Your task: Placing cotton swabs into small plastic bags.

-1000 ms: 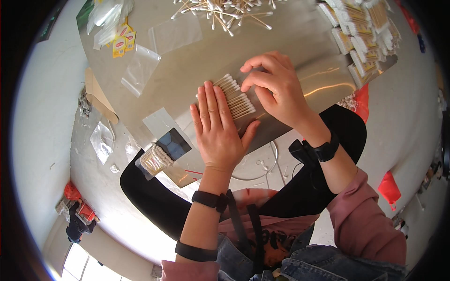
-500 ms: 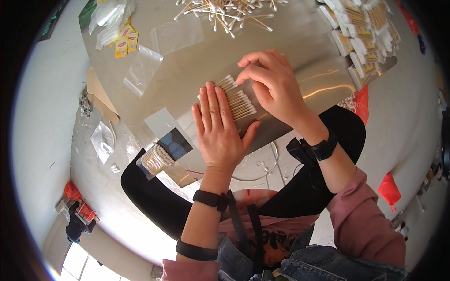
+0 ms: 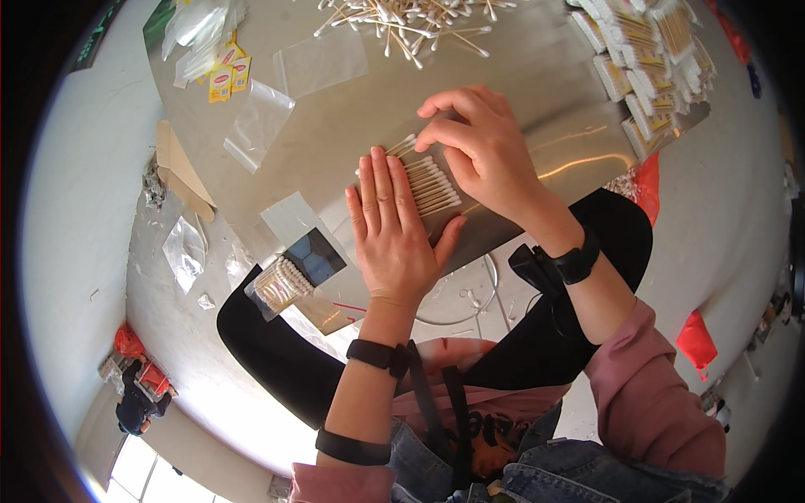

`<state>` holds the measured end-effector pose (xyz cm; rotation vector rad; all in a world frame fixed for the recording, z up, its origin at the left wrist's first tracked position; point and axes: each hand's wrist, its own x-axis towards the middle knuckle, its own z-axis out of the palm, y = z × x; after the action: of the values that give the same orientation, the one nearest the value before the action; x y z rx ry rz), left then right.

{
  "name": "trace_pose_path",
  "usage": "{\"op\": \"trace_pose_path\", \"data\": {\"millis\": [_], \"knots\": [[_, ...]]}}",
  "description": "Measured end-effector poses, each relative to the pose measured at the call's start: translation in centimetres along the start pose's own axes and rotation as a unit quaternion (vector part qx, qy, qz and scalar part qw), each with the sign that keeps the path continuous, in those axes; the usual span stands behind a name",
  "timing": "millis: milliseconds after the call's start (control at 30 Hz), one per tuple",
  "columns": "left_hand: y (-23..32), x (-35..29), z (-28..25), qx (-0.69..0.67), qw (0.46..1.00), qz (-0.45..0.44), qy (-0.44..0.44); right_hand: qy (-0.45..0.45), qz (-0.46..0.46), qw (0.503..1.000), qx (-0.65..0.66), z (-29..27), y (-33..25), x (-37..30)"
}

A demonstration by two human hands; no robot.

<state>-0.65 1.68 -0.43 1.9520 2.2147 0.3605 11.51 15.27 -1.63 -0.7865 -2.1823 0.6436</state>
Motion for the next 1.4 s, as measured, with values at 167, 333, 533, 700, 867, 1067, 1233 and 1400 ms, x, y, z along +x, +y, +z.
{"op": "trace_pose_path", "data": {"millis": [167, 333, 533, 700, 867, 1067, 1233, 1400], "knots": [[-0.1, 0.0, 0.1, -0.015, 1.0, -0.001, 0.008, -0.008, 0.014, 1.0, 0.016, 0.0, -0.1, 0.4], [0.0, -0.2, 0.2, -0.024, 1.0, -0.009, 0.014, 0.004, 0.019, 0.999, 0.035, 0.3, -0.2, 1.3], [-0.2, -0.4, 0.4, -0.03, 0.999, -0.003, 0.028, 0.016, -0.002, 1.0, -0.021, 0.2, 0.8, 1.5], [-0.4, -0.5, 0.4, -0.04, 0.998, 0.007, 0.037, 0.049, 0.016, 0.996, -0.074, -1.1, 2.2, 1.6], [-0.5, -0.7, 0.4, -0.033, 0.999, 0.01, 0.033, 0.035, 0.011, 0.997, -0.068, -1.5, 2.1, 1.1], [-0.4, -0.9, 0.3, -0.013, 0.999, 0.025, 0.022, 0.039, 0.014, 0.999, 0.01, -2.3, 1.5, 0.6], [0.1, -0.6, 0.3, 0.023, 1.0, 0.007, -0.009, 0.008, 0.032, 0.996, 0.079, -3.2, 0.8, -1.8], [0.0, -0.4, 0.2, 0.037, 0.999, 0.005, -0.017, -0.17, 0.026, 0.979, 0.109, -5.0, -0.5, -2.6]]}}
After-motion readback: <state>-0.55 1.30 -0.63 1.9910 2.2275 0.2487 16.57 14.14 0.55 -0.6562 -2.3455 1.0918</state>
